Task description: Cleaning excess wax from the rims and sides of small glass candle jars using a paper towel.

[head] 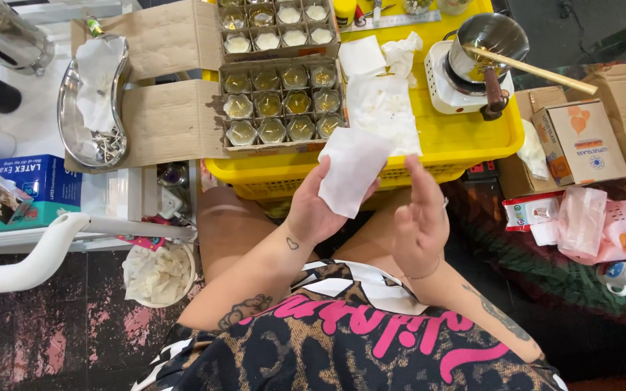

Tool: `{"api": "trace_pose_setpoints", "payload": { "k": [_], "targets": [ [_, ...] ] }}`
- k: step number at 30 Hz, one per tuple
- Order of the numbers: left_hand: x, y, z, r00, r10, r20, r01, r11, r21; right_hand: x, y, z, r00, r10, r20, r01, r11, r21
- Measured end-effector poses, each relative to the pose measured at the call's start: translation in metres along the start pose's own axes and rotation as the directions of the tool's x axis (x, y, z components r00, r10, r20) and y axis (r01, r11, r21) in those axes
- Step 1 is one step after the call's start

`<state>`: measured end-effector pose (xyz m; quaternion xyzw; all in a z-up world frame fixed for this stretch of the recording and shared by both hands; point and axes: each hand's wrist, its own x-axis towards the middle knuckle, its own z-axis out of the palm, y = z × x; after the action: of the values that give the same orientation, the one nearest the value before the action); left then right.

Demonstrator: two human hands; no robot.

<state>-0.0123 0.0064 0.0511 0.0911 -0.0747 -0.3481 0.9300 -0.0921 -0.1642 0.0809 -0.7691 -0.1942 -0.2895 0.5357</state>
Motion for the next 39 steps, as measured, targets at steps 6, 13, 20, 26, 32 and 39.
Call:
{"api": "trace_pose_setpoints", "payload": {
  "k": [6,13,20,26,32,39],
  "targets": [
    [0.007,-0.031,-0.020,0.992,0.126,-0.029,-0.051,0.584,0.810,0.024,-0.016,0.020,0.939,0.333,0.087,-0.334,0.820,0.465],
    [0.016,-0.049,0.020,0.955,0.257,0.150,-0.120,-0.129,0.984,0.020,-0.002,0.048,0.806,0.579,0.126,-0.428,0.421,0.800],
    [0.032,-0.046,0.007,0.802,0.592,-0.077,-0.085,0.242,0.967,-0.026,0.027,0.033,0.780,0.458,0.426,-0.607,0.388,0.693],
    [0.036,-0.036,-0.011,0.755,0.525,-0.393,0.037,0.563,0.825,-0.033,0.053,0.000,0.792,0.217,0.571,-0.504,0.760,0.410],
    [0.035,-0.037,-0.011,0.858,0.431,-0.281,-0.004,0.552,0.834,-0.005,0.058,-0.012,0.746,0.581,0.324,-0.665,0.630,0.401],
    [0.019,-0.046,0.008,0.916,0.257,0.308,-0.113,-0.571,0.813,0.040,0.011,0.025,0.688,0.590,0.422,-0.537,0.023,0.844]
  ]
}}
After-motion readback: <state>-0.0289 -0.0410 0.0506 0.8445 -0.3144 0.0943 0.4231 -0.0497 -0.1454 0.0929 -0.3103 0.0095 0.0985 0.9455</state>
